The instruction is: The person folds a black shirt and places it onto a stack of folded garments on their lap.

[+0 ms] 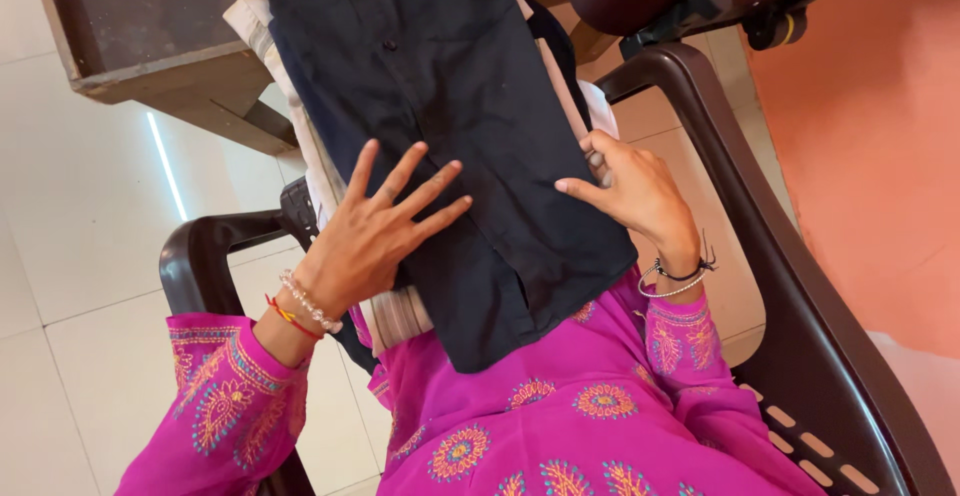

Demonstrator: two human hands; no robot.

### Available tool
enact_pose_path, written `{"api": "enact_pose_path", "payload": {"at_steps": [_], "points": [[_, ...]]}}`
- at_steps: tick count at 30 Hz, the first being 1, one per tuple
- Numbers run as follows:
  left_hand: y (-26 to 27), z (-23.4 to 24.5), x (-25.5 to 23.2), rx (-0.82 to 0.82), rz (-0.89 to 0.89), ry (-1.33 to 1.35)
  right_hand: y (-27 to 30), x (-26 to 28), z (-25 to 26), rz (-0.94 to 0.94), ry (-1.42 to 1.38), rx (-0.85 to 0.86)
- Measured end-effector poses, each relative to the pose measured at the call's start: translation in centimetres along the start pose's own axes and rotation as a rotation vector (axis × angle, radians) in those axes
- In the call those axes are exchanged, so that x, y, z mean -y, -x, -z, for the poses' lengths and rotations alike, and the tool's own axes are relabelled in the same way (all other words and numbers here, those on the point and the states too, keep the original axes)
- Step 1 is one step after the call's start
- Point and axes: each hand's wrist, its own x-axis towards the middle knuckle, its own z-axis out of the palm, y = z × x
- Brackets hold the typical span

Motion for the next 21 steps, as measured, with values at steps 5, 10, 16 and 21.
{"api": "enact_pose_path", "payload": {"at_steps": [5,10,16,21], "points": [[-0.9,-0.7,-0.3,-0.027,-0.139,0.061,0.8,-0.2,0.3,0.080,0.005,-0.048],[-1.8,-1.7,-0.8,0.098,-0.222,0.314,0.7,0.0,0.5,0.058,-0.029,-0.050],[-2.5,-4.3,-1.6,-0.029,-0.244,0.327,0.9,-0.5,1.2,0.033,0.086,0.108],[-2.6,-6.5,-2.1,-0.277,-0.243,0.408,0.7,-2.2,1.4,-0.007,0.171,0.255]]}}
